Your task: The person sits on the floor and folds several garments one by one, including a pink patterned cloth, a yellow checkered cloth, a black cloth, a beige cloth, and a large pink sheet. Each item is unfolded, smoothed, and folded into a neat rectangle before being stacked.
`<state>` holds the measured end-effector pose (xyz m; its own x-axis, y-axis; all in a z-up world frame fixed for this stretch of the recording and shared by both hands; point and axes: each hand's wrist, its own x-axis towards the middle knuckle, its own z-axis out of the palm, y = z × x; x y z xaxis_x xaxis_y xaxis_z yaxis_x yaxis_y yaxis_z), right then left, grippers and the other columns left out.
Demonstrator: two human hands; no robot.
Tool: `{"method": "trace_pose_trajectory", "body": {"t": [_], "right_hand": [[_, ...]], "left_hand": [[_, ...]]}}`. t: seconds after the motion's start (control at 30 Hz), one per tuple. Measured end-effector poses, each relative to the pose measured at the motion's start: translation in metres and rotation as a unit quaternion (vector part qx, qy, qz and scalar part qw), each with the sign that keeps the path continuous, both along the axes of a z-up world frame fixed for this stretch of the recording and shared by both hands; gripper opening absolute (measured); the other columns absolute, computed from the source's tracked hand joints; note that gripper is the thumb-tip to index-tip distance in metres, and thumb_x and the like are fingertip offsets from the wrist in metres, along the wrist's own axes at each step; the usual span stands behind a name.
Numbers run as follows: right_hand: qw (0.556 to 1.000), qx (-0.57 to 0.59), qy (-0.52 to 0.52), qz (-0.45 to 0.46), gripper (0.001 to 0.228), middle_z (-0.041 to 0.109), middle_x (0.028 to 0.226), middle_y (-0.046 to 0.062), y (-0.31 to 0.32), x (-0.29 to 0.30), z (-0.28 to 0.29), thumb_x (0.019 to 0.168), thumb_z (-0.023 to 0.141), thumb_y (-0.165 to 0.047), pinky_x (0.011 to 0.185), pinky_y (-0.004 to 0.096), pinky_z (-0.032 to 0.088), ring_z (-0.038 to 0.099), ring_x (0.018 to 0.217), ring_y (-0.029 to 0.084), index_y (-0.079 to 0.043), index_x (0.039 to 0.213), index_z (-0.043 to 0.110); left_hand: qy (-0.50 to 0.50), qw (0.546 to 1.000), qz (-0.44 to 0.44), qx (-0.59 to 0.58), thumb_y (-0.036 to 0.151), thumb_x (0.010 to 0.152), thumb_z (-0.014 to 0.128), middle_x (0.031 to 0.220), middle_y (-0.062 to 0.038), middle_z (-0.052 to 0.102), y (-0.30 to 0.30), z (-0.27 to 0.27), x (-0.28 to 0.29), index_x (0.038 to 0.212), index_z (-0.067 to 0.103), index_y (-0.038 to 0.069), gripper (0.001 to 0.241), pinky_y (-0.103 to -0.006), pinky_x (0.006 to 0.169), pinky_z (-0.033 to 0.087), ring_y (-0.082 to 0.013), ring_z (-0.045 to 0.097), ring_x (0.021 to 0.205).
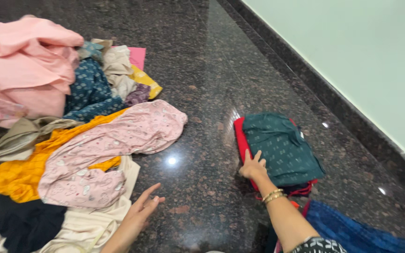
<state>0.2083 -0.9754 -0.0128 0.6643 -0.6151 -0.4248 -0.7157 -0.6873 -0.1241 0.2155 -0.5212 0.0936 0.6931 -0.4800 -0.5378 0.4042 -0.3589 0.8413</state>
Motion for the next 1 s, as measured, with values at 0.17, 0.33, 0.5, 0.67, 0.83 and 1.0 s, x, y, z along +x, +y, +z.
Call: {"method": "trace_pose_trajectory", "body": {"t": [0.17,0.33,0.5,0.67,0.83,1.0], "right_hand": [[0.989,-0.070,0.037,0.126,0.095,0.006,0.170,0.017,0.044,-0.019,-0.008,0.088,0.075,-0.032,0.111,0.054,0.045,0.037,0.145,0.044,-0.028,0.163,0.016],[0.883,-0.179,-0.029,0.433,0.069,0.030,0.162,0.015,0.103,-0.045,-0.002,0.081,0.070,-0.013,0.092,0.047,0.058,0.052,0.133,0.035,-0.016,0.145,0.045],[0.911,-0.144,0.016,0.387,0.047,0.052,0.146,0.005,0.183,-0.022,-0.005,0.081,0.075,-0.018,0.097,0.047,0.053,0.057,0.128,0.029,-0.016,0.126,0.062],[0.857,0.449,-0.251,0.038,0.035,0.076,0.088,0.006,0.352,0.080,-0.016,0.083,0.072,-0.015,0.055,0.034,0.060,0.074,0.065,0.018,-0.003,0.116,0.070],[0.769,0.084,-0.498,0.392,0.076,0.063,0.115,0.035,0.478,0.132,-0.038,0.062,0.078,-0.009,0.077,0.057,0.054,0.066,0.093,0.053,0.010,0.133,0.054],[0.932,0.158,-0.237,0.223,0.026,0.078,0.119,0.025,0.502,0.124,-0.054,0.092,0.064,-0.023,0.097,0.045,0.056,0.074,0.113,0.038,-0.010,0.108,0.079]], "left_hand": [[-0.007,0.996,0.088,-0.025,0.052,0.092,0.053,0.138,-0.003,0.072,0.041,-0.010,-0.013,0.145,0.057,0.034,0.056,-0.0496,0.102,0.045,-0.0291,0.061,0.127],[0.029,0.974,0.208,-0.087,0.052,0.095,0.050,0.140,-0.003,0.070,0.129,-0.008,-0.044,0.143,0.058,0.024,0.056,-0.0462,0.104,0.046,-0.0279,0.062,0.128],[0.006,0.946,0.303,-0.110,0.051,0.096,0.048,0.141,-0.004,0.069,0.220,0.001,-0.061,0.144,0.057,0.021,0.057,-0.0489,0.106,0.045,-0.0279,0.061,0.129],[-0.007,0.924,0.356,-0.140,0.050,0.095,0.051,0.138,-0.003,0.070,0.283,-0.011,-0.077,0.141,0.060,0.018,0.056,-0.0459,0.103,0.047,-0.0252,0.064,0.122],[0.010,0.928,0.351,-0.121,0.048,0.093,0.055,0.134,-0.001,0.073,0.327,-0.033,-0.096,0.138,0.063,0.020,0.053,-0.0444,0.100,0.050,-0.0220,0.067,0.117],[0.074,0.931,0.342,-0.103,0.047,0.092,0.058,0.134,0.002,0.073,0.360,-0.039,-0.115,0.137,0.062,0.021,0.051,-0.0441,0.102,0.049,-0.0204,0.068,0.116]]}}
